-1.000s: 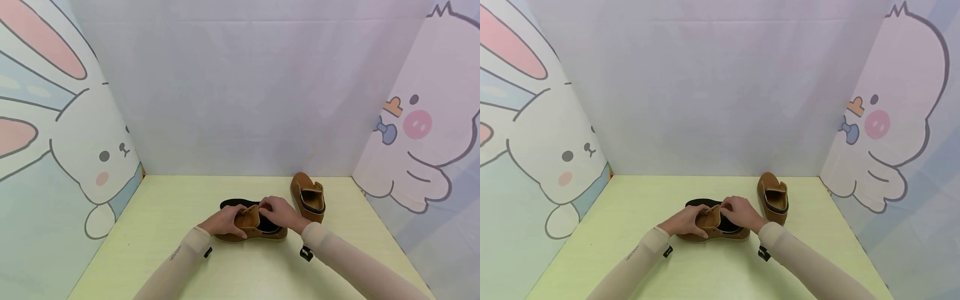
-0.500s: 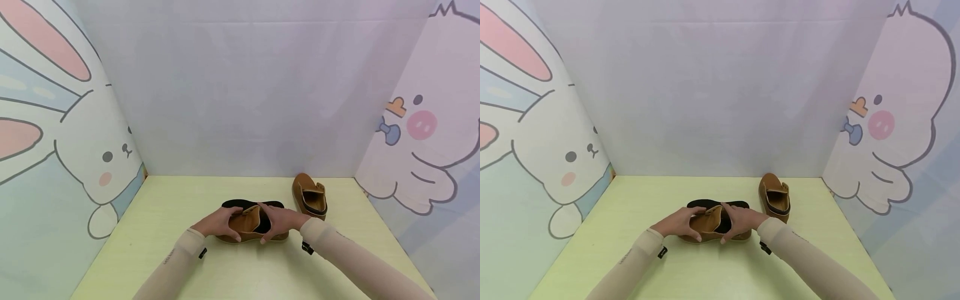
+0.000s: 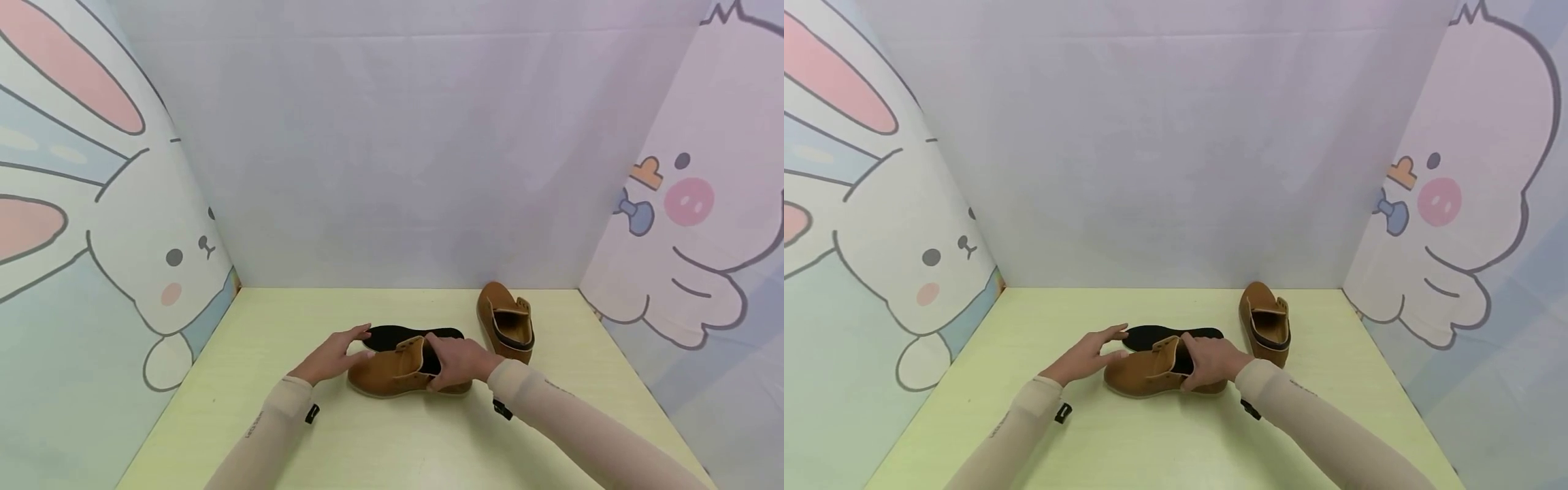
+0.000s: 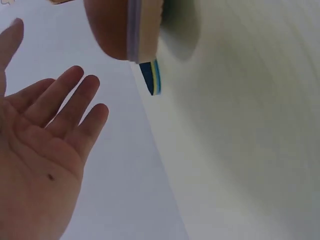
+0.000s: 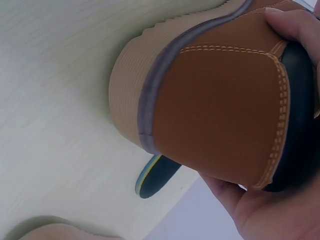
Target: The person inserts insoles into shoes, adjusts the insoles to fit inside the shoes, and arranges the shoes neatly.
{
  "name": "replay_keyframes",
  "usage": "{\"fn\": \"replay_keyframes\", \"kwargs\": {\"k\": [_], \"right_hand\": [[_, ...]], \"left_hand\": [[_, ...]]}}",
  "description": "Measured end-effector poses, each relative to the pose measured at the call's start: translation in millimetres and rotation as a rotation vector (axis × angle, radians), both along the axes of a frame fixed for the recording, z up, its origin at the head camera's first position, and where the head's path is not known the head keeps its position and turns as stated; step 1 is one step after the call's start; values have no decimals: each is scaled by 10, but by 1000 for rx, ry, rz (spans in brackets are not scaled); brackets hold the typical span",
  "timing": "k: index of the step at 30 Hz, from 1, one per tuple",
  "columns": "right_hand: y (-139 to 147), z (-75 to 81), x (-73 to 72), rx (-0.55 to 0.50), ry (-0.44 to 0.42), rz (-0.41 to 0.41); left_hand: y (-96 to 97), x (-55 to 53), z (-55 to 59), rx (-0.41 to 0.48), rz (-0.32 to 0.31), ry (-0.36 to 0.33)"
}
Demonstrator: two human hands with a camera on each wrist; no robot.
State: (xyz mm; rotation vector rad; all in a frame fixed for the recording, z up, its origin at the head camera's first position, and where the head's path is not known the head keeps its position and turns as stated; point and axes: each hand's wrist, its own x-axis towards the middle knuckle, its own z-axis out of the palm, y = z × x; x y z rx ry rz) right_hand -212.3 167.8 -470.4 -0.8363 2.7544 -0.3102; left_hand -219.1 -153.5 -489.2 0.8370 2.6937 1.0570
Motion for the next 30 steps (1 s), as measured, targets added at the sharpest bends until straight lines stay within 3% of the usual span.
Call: {"fn": "replay_keyframes", "kwargs": {"k": [8, 16, 20, 30], "right_hand": [[48, -52, 39, -74, 41, -21], [158, 22, 116, -145, 41, -79], [233, 164, 169, -153, 43, -133], [450, 736, 198, -192, 105, -322]], "left_hand": [[-60, -2, -28, 12, 67, 75], [-111, 55, -22, 21, 112, 137], [-104, 66, -47, 7, 135, 153], [-51, 3, -7, -14, 142, 163]]}}
